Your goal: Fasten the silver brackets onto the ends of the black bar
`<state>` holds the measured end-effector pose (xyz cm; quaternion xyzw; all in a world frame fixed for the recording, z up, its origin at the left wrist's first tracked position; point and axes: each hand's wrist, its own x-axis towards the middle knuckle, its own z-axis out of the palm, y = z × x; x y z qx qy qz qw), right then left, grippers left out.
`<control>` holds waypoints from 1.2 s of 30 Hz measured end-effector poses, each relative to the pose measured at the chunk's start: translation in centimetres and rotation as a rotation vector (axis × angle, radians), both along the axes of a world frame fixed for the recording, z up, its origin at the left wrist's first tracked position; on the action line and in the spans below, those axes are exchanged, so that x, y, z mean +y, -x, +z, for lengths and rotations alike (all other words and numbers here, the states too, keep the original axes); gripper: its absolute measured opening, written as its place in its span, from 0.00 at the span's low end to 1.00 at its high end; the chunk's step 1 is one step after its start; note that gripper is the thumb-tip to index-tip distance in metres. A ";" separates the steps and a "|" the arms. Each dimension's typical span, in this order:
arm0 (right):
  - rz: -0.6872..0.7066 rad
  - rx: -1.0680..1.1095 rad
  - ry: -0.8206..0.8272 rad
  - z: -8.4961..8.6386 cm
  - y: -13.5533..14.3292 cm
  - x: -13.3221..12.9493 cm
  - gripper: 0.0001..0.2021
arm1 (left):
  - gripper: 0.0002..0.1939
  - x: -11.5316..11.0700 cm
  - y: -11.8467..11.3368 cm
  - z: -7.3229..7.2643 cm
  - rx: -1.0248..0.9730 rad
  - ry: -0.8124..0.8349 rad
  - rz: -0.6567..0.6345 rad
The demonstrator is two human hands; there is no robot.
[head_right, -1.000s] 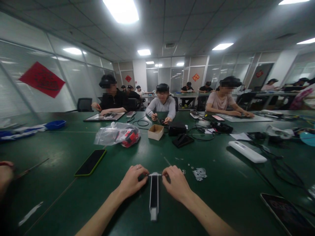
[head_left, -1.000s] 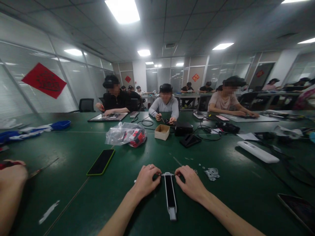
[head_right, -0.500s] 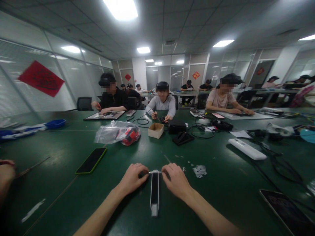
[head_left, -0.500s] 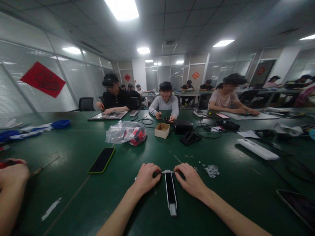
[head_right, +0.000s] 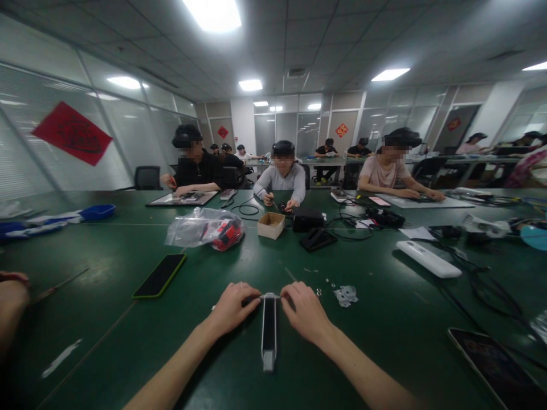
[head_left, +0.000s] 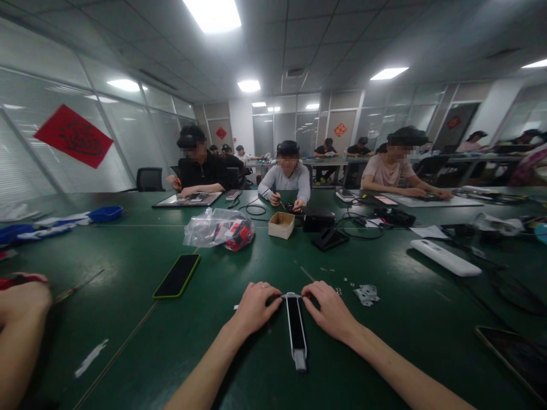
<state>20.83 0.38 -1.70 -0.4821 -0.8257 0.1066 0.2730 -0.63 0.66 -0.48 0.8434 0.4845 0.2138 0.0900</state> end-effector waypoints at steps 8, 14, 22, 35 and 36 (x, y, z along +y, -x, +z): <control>0.006 -0.007 0.018 -0.3 0.0 0.1 0.08 | 0.10 -0.1 -0.3 -0.1 0.032 0.025 0.013; 0.006 0.004 0.024 -0.5 0.0 0.2 0.08 | 0.08 -0.3 -0.6 0.2 0.017 0.000 -0.013; -0.001 -0.004 0.059 -0.2 0.1 0.1 0.09 | 0.06 -0.1 -0.6 -0.3 0.015 -0.011 -0.002; 0.000 0.006 0.036 -0.3 0.0 0.1 0.09 | 0.07 -0.1 -0.7 -0.3 0.014 -0.017 0.004; -0.001 0.001 0.033 -0.2 0.1 0.1 0.09 | 0.07 -0.1 -0.8 -0.3 0.018 -0.018 0.007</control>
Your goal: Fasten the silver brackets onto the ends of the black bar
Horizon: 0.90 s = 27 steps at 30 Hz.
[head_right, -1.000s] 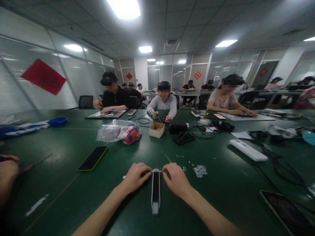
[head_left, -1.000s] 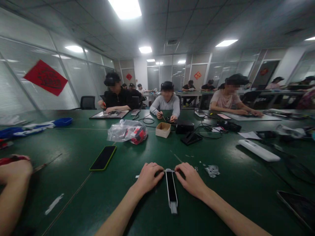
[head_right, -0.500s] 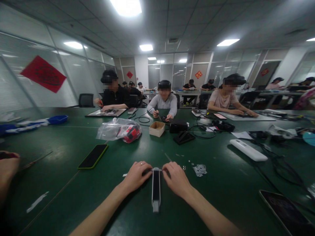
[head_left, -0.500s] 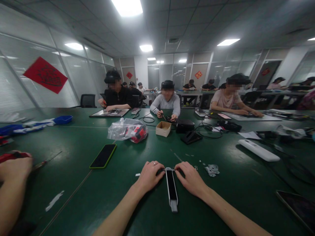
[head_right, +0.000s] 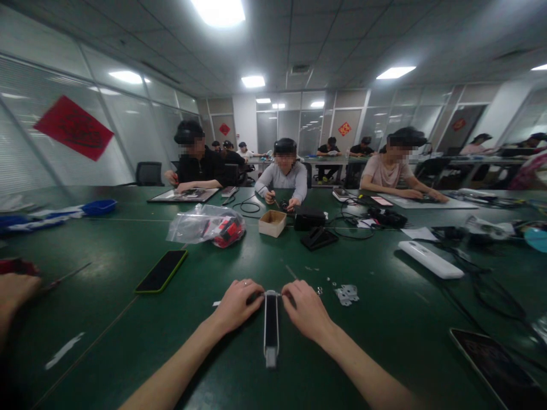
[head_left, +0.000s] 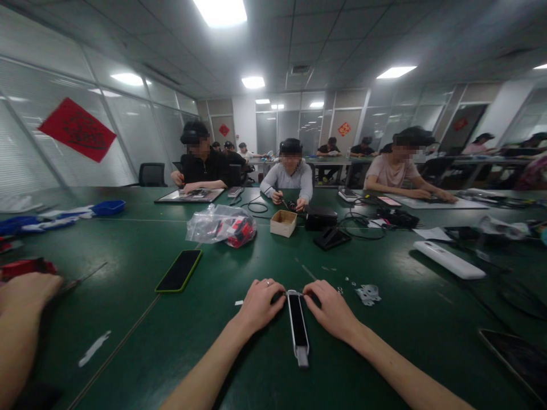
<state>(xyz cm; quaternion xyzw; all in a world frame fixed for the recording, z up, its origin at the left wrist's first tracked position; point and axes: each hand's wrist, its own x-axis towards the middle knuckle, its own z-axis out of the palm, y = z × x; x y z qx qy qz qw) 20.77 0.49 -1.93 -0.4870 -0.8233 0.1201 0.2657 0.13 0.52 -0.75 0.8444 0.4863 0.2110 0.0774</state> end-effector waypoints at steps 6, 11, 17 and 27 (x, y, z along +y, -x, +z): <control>0.001 0.001 -0.004 -0.1 -0.1 0.1 0.09 | 0.07 0.0 -0.1 0.1 0.012 0.008 0.014; 0.001 -0.007 -0.005 -0.1 -0.1 0.0 0.08 | 0.07 0.1 0.0 0.0 0.012 0.014 0.011; -0.017 -0.012 -0.077 0.6 -0.7 0.3 0.08 | 0.09 0.0 0.0 0.2 0.014 0.025 0.007; -0.052 -0.240 -0.071 2.6 -9.0 3.2 0.10 | 0.09 0.4 0.2 0.0 0.004 0.034 -0.012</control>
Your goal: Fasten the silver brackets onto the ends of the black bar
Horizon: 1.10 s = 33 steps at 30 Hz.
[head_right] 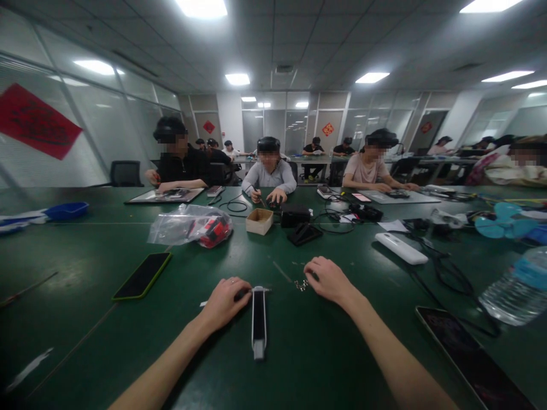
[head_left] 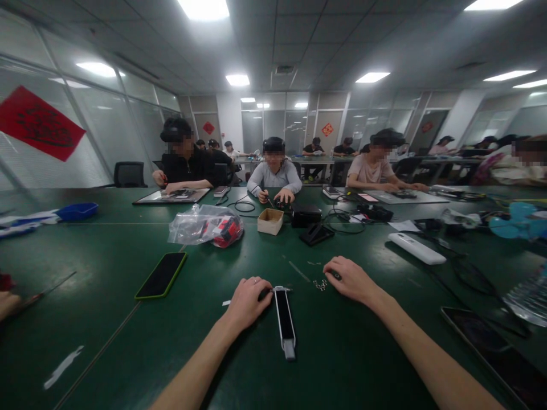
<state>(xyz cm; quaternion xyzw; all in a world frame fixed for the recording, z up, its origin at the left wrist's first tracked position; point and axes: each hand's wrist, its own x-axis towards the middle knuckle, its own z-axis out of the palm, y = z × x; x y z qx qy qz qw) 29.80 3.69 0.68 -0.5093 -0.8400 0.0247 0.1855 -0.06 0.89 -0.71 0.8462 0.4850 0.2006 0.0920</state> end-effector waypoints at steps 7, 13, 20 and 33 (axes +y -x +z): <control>0.080 -0.085 0.106 -0.3 -0.2 0.0 0.10 | 0.09 0.0 0.0 -0.1 0.008 -0.003 0.010; 0.078 -0.086 0.126 -0.8 -0.3 0.4 0.10 | 0.10 -0.1 0.0 0.3 0.008 0.011 0.005; 0.021 -0.110 0.129 -0.6 0.0 0.0 0.08 | 0.11 -0.1 0.1 0.1 0.009 0.013 0.003; -0.072 -0.190 0.199 0.1 1.6 -1.1 0.08 | 0.11 -0.2 0.1 0.1 0.027 0.005 0.024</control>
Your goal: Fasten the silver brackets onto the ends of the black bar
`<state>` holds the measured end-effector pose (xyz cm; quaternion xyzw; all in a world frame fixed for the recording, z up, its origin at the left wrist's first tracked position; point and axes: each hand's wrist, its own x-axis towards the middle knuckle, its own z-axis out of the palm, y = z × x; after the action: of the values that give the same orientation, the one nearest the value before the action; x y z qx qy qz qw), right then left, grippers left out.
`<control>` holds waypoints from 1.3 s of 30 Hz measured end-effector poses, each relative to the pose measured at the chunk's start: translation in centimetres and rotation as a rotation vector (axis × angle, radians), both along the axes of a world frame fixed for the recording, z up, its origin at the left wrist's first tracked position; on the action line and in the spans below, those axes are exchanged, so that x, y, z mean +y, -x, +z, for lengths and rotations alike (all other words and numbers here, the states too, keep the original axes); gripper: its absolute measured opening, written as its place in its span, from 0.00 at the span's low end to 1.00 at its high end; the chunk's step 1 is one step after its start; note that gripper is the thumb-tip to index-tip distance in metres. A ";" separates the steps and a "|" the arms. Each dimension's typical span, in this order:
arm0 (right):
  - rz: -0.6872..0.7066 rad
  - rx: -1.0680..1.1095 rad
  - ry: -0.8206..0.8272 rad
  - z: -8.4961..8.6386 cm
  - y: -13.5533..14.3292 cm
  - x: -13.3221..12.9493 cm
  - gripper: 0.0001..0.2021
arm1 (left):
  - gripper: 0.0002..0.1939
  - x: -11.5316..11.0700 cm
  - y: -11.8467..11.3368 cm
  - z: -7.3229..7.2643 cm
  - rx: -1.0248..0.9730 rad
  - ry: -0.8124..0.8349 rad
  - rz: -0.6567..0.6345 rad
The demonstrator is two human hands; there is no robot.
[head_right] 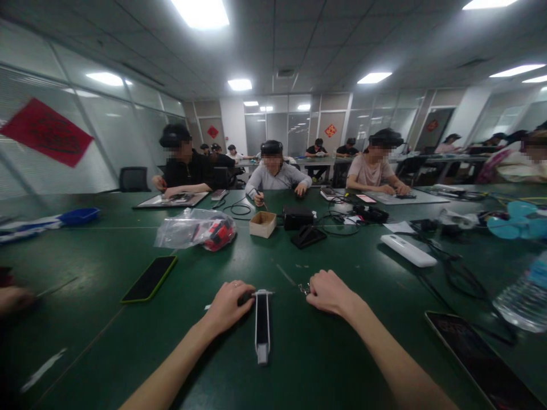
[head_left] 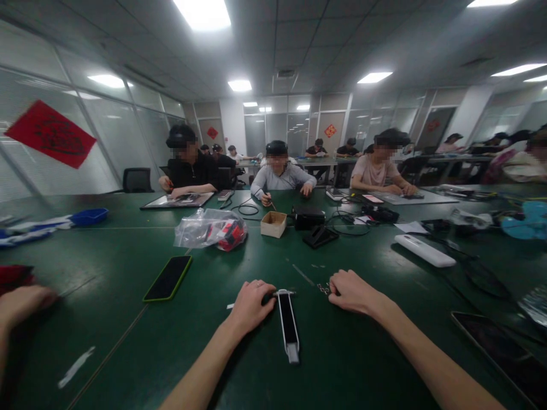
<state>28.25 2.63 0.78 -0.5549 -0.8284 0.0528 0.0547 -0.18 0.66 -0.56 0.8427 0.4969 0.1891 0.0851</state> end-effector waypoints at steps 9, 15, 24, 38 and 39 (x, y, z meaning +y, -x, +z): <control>-0.003 0.145 -0.039 0.5 0.5 -0.4 0.08 | 0.14 -0.2 0.4 0.6 -0.009 -0.036 -0.006; 0.254 0.304 -0.360 -0.4 4.7 -2.0 0.04 | 0.10 -1.1 -0.3 1.6 -0.152 -0.141 -0.026; 0.541 0.469 -0.499 -1.6 8.1 -3.6 0.05 | 0.09 -2.5 -1.8 1.9 -0.357 -0.082 -0.242; 0.467 0.503 -0.723 -2.1 7.7 -2.8 0.04 | 0.09 -2.1 -1.9 2.4 -0.492 0.148 -0.173; 0.452 0.504 -0.727 -2.1 7.7 -2.7 0.04 | 0.09 -2.1 -1.9 2.5 -0.495 0.169 -0.168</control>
<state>20.57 -0.10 -1.35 -0.2761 -0.8538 -0.0964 0.4306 1.74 -1.41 1.91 0.7991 0.4033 0.3394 0.2892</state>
